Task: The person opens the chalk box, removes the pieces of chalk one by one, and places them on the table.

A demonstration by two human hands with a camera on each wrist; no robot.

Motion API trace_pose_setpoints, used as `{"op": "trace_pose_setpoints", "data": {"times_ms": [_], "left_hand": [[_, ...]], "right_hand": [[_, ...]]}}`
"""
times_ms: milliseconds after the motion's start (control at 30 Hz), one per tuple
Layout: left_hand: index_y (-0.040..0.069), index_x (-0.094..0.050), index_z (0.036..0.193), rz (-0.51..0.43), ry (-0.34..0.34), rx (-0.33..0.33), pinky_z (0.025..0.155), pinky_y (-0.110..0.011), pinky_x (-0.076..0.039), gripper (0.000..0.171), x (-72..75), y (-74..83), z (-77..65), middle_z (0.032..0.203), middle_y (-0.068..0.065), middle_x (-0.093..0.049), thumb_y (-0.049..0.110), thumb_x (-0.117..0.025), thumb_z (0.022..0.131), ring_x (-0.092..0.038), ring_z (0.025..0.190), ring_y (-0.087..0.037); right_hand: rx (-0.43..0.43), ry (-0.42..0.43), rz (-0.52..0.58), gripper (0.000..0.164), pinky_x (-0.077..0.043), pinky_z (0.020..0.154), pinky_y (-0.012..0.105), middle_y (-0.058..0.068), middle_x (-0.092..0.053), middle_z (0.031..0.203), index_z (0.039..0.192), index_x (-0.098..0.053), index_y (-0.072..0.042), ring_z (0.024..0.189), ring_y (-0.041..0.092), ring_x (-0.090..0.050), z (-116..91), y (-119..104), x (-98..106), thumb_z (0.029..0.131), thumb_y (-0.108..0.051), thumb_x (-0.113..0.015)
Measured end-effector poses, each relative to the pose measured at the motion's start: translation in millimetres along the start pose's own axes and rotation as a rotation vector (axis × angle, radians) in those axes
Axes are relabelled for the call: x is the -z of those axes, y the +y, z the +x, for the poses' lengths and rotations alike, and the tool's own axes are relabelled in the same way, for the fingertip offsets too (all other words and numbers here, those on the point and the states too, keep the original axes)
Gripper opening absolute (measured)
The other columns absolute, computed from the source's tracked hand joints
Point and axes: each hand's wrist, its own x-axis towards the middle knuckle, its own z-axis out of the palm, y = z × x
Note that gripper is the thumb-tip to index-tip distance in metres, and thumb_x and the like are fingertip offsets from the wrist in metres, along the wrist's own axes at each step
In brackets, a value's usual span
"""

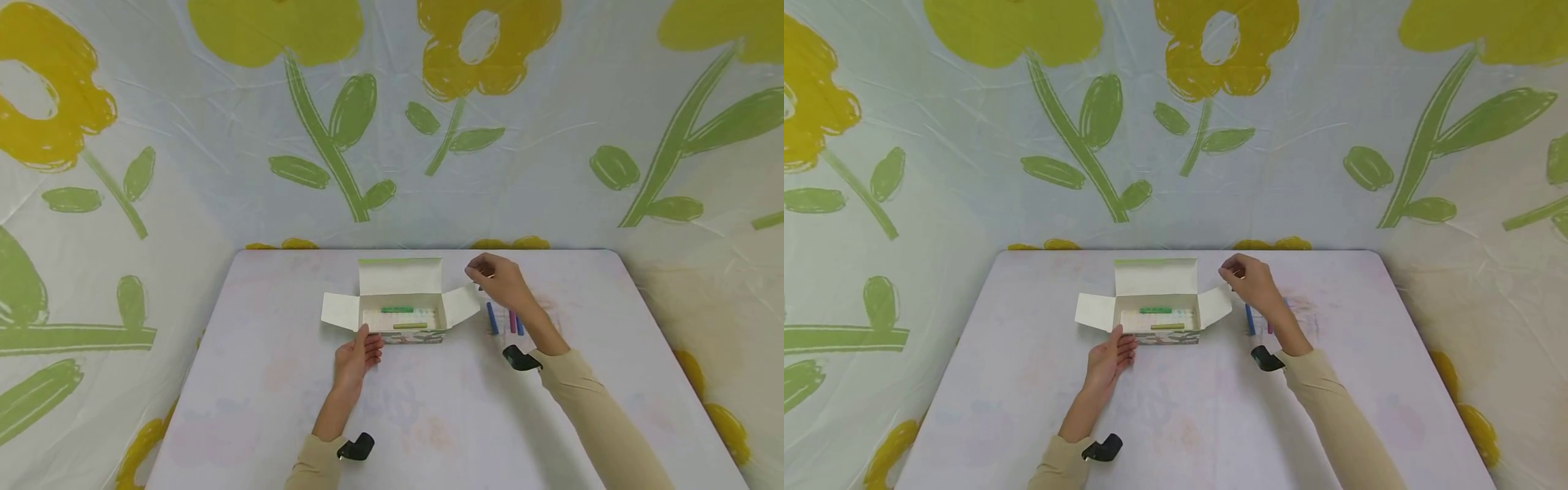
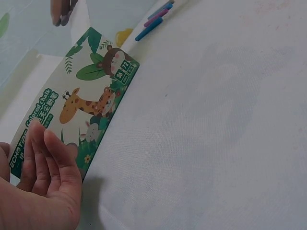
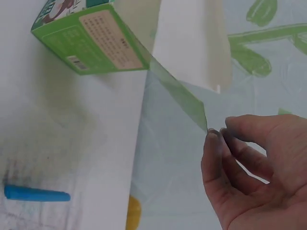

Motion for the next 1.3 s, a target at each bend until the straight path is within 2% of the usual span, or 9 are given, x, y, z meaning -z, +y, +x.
{"op": "trace_pose_setpoints", "data": {"times_ms": [200,467,733,1000,1167,1300], "left_hand": [[-0.010,-0.069,0.110,-0.006,-0.005,-0.002,0.065,-0.022,-0.054,0.056,0.6,0.6,0.0,0.088,-0.007,-0.073,0.045,-0.064,0.102,-0.063,0.071,-0.010],[-0.010,-0.069,0.109,-0.009,-0.006,-0.002,0.066,-0.022,-0.054,0.056,1.1,-0.9,1.4,0.087,-0.007,-0.073,0.045,-0.064,0.102,-0.063,0.071,-0.010],[-0.011,-0.069,0.108,-0.004,-0.004,-0.018,0.065,-0.022,-0.054,0.056,0.8,-2.4,1.8,0.087,-0.008,-0.073,0.045,-0.063,0.103,-0.063,0.070,-0.010],[-0.010,-0.069,0.107,-0.007,0.002,-0.006,0.064,-0.022,-0.054,0.056,-0.3,-1.0,0.2,0.086,-0.007,-0.073,0.045,-0.062,0.103,-0.063,0.070,-0.010],[-0.011,-0.069,0.109,-0.007,-0.004,0.000,0.066,-0.023,-0.054,0.056,-0.4,0.5,-0.5,0.088,-0.007,-0.073,0.044,-0.062,0.103,-0.063,0.070,-0.010],[-0.012,-0.068,0.110,-0.013,-0.015,-0.003,0.066,-0.024,-0.055,0.055,0.7,-0.1,-0.7,0.088,-0.007,-0.074,0.042,-0.059,0.105,-0.063,0.071,-0.010]], "right_hand": [[0.071,-0.006,0.008,0.017,-0.057,0.075,0.037,0.018,-0.072,0.100,0.108,-0.070,0.003,0.090,0.034,-0.069,3.4,-15.7,-8.6,0.101,-0.012,-0.067],[0.143,-0.111,0.040,0.014,-0.058,0.084,0.047,0.015,-0.072,0.100,0.109,-0.070,0.002,0.093,0.031,-0.070,7.9,-28.0,-29.9,0.100,-0.008,-0.067],[0.170,-0.236,0.076,0.014,-0.058,0.085,0.045,0.012,-0.072,0.100,0.108,-0.070,0.003,0.093,0.028,-0.069,8.3,-31.1,-54.6,0.098,-0.007,-0.070],[0.255,-0.414,0.119,0.021,-0.059,0.084,0.038,0.010,-0.072,0.100,0.112,-0.069,0.005,0.093,0.023,-0.069,9.7,-23.1,-79.2,0.095,-0.007,-0.074],[0.305,-0.490,0.125,0.020,-0.059,0.082,0.036,0.018,-0.072,0.102,0.113,-0.067,0.008,0.093,0.028,-0.070,9.2,-20.9,-93.2,0.095,-0.001,-0.071],[0.327,-0.548,0.098,0.020,-0.059,0.084,0.036,0.023,-0.071,0.106,0.113,-0.067,0.010,0.096,0.031,-0.070,10.1,-22.1,-105.4,0.096,0.002,-0.070]]}}
